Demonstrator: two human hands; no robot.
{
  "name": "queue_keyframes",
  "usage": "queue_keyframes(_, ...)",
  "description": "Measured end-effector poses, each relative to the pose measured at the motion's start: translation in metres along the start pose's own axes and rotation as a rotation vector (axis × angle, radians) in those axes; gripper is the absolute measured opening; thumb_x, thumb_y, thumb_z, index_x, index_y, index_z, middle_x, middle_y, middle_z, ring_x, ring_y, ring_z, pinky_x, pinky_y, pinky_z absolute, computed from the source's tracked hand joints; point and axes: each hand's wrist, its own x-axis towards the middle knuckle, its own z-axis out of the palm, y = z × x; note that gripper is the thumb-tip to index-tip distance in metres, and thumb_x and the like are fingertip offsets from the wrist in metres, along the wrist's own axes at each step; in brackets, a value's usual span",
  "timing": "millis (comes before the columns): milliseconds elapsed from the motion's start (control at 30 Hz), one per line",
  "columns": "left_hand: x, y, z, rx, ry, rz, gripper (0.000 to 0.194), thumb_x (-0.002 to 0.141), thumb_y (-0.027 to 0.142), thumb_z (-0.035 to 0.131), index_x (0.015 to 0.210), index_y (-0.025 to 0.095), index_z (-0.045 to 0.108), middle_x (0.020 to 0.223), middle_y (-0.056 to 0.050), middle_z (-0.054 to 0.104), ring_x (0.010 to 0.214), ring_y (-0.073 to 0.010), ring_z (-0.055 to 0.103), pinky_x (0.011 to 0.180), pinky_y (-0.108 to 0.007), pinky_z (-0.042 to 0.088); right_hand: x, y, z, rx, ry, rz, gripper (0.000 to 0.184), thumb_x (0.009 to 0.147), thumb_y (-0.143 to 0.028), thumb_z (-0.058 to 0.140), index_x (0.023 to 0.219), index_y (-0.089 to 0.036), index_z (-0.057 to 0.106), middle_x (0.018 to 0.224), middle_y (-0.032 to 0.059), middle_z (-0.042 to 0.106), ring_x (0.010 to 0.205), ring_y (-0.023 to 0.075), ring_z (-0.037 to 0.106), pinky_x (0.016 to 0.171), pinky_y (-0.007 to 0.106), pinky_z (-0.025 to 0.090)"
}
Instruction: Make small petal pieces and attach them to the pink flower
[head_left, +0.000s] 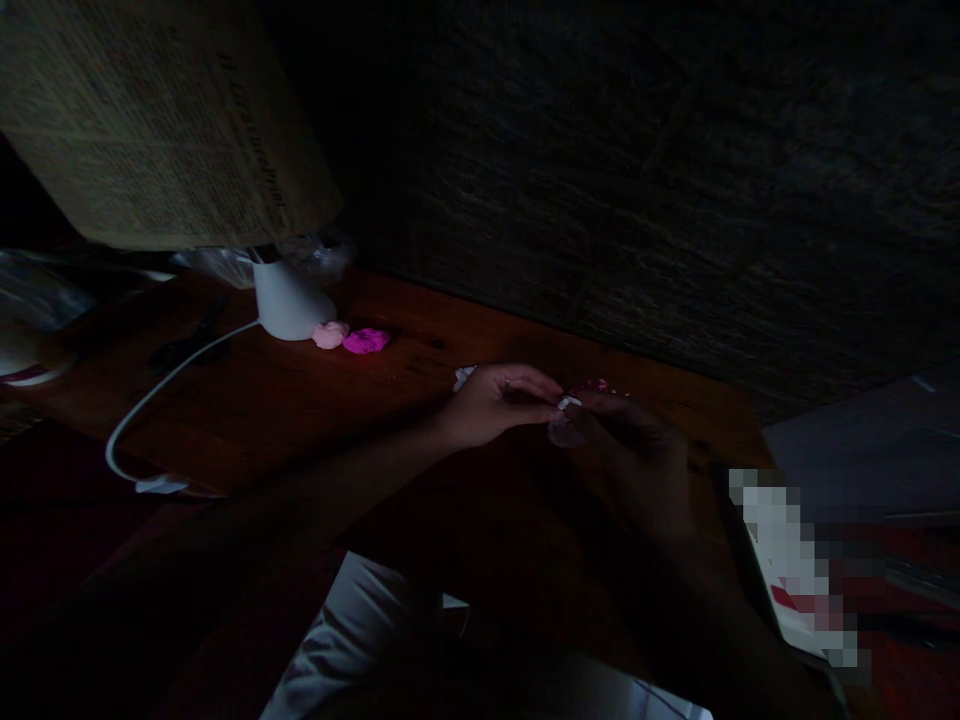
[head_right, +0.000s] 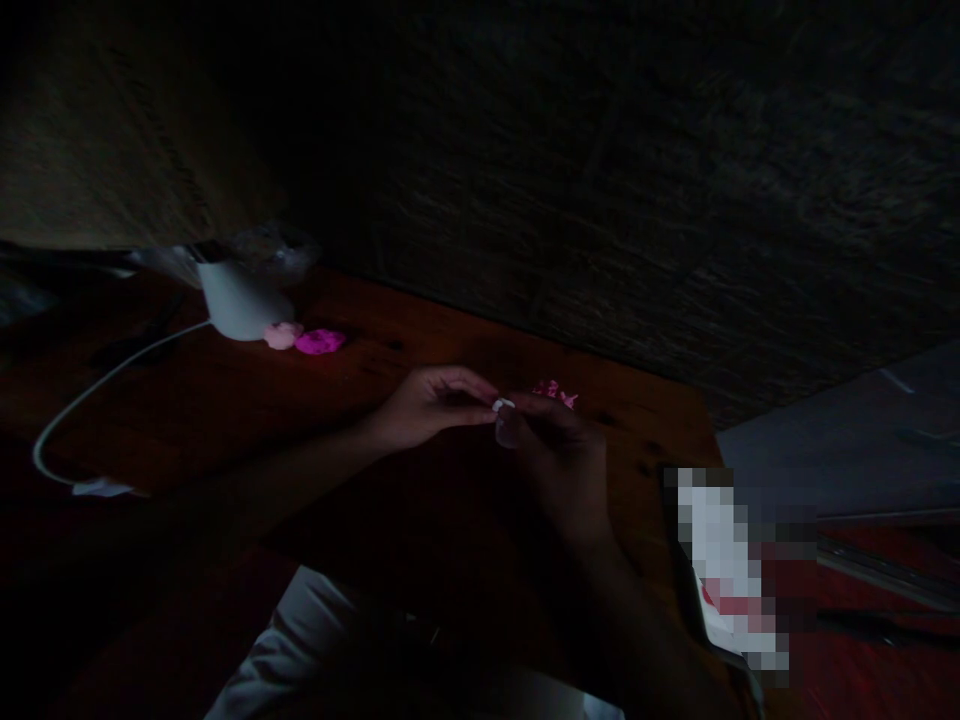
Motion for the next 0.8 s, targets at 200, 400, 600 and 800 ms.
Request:
queue_keyframes(200,0.0004,-0.0036,-0.0009,-0.037,0.005,0.011,0.028,0.066,0.023,0.087,0.089,0.014,0.075,0.093,-0.006,0.078,0.088,-0.0152,0.071,0.092,-0.033,0.055,-0.0009,0.0001,-0.0012,0.023,-0.05,-0.01,0.02,0.078,-0.035,0.082,0.096,-0.027,0.081,0.094,0.0043,0.081,0.082,0.0223,0.075,0.074,0.038,0.062)
queue_keyframes(400,-0.0001,-0.0036,-0.0004,-0.036,0.009,0.003,0.03,0.066,0.029,0.088,0.09,0.014,0.077,0.095,-0.007,0.078,0.091,-0.017,0.072,0.095,-0.036,0.054,-0.0007,-0.0013,-0.0014,0.039,-0.067,-0.021,0.018,0.08,-0.037,0.08,0.096,-0.029,0.08,0.091,0.0031,0.081,0.077,0.0208,0.073,0.07,0.037,0.061)
queue_keyframes(600,-0.0002,-0.0008,0.0009,-0.037,0.028,-0.014,0.029,0.065,0.029,0.089,0.087,0.014,0.077,0.093,-0.007,0.078,0.091,-0.0182,0.072,0.094,-0.036,0.055,0.0002,-0.0025,-0.0001,0.051,-0.046,0.019,0.019,0.077,-0.038,0.082,0.092,-0.027,0.08,0.085,0.0029,0.079,0.075,0.0211,0.073,0.069,0.037,0.06)
queue_keyframes(800,0.0,-0.0001,0.0014,-0.071,0.025,-0.033,0.03,0.065,0.027,0.089,0.089,0.014,0.077,0.094,-0.006,0.078,0.09,-0.0168,0.072,0.092,-0.035,0.054,0.0027,-0.0035,-0.0004,0.145,0.022,0.131,0.016,0.072,-0.032,0.085,0.086,-0.027,0.078,0.09,0.0023,0.079,0.083,0.0207,0.073,0.071,0.034,0.06)
